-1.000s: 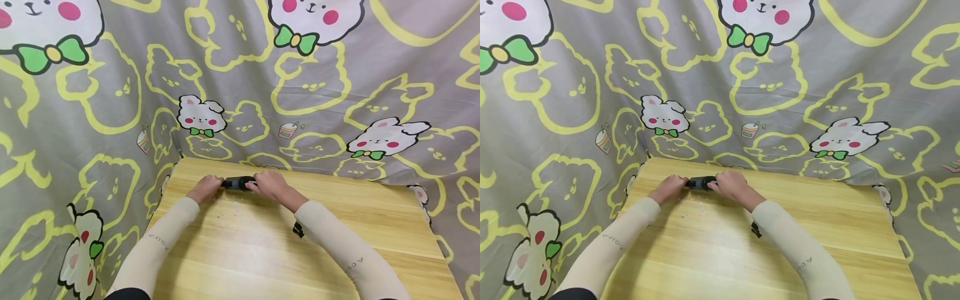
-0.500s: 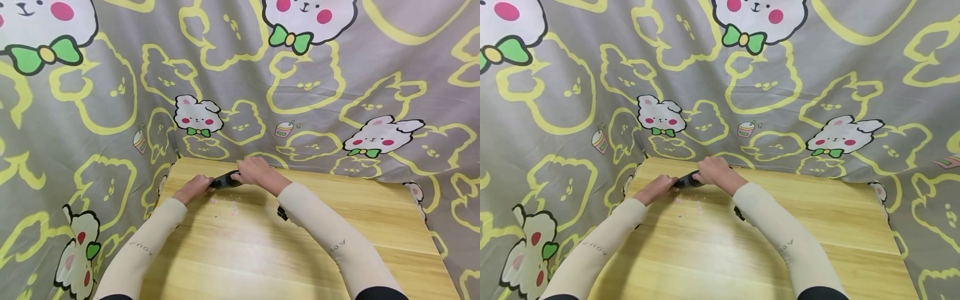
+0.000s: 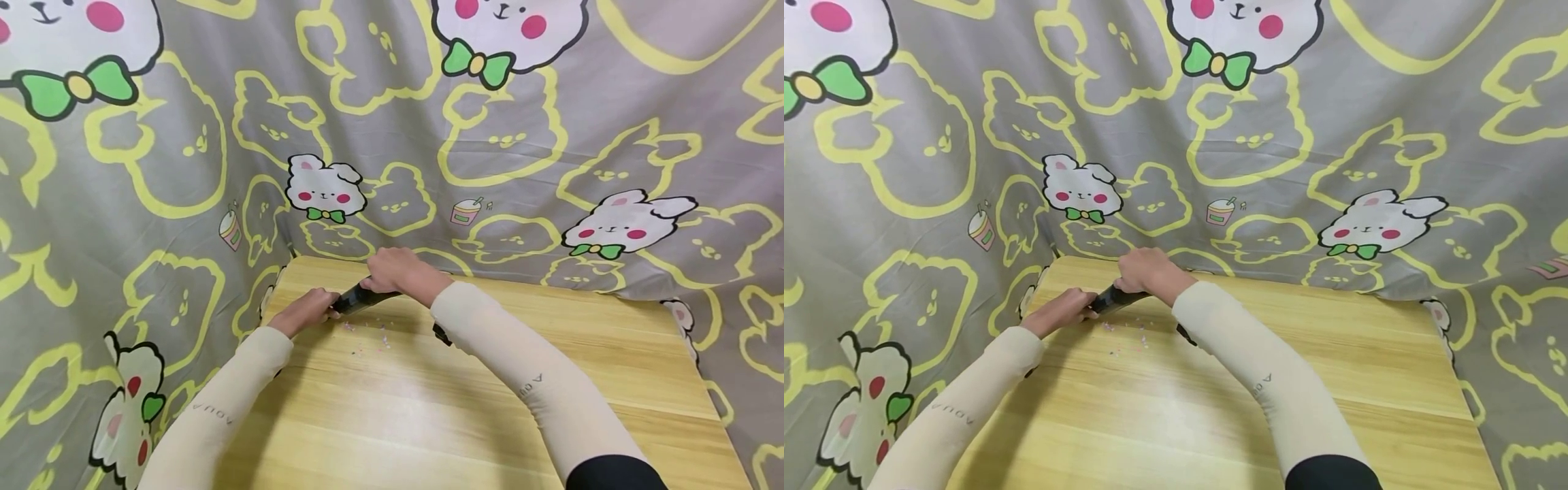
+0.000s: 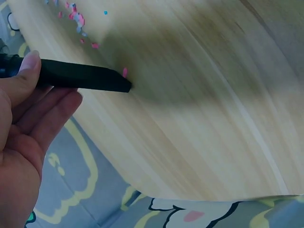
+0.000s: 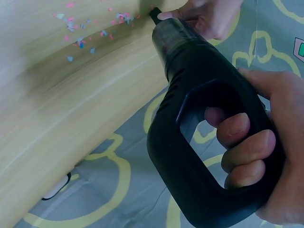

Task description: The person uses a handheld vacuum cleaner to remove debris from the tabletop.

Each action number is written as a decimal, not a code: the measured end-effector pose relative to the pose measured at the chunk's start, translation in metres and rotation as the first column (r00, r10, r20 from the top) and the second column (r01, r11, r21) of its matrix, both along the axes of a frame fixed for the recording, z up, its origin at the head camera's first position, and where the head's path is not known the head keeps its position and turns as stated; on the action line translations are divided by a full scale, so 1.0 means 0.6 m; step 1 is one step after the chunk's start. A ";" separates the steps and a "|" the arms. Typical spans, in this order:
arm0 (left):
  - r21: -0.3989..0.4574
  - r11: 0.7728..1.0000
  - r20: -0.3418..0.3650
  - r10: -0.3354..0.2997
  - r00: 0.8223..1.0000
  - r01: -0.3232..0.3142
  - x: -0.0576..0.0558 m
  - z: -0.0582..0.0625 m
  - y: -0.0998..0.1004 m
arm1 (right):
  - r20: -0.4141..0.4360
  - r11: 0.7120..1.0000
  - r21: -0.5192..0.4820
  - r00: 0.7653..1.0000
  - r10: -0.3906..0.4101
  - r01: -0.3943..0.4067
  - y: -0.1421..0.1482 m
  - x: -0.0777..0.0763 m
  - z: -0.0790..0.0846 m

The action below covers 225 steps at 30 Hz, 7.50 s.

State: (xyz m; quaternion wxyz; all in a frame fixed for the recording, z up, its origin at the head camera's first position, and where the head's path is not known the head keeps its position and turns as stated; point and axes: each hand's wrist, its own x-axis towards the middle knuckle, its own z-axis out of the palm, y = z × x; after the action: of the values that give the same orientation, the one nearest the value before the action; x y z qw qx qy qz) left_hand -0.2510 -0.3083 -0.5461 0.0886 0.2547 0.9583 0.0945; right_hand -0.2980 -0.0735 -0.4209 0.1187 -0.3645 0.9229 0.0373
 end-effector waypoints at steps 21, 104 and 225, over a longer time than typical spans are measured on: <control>0.051 0.999 0.095 -0.016 0.995 0.011 0.020 -0.001 0.001 | 0.138 1.000 -0.003 0.990 -0.021 0.021 0.006 0.003 0.011; 0.210 0.973 0.096 -0.120 0.988 0.097 0.074 -0.018 0.116 | 0.114 0.998 0.057 0.993 0.026 -0.033 0.130 0.042 0.016; 0.138 0.970 0.041 -0.209 0.977 0.202 -0.043 -0.025 0.247 | 0.273 0.970 -0.196 0.958 -0.085 0.142 0.339 -0.028 -0.068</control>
State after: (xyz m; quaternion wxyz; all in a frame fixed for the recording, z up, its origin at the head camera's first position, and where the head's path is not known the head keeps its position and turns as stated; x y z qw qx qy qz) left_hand -0.2766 -0.1599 -0.5610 0.1074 0.3552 0.9155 0.1557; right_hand -0.3147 0.1298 -0.4619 0.2018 -0.3230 0.9171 -0.1174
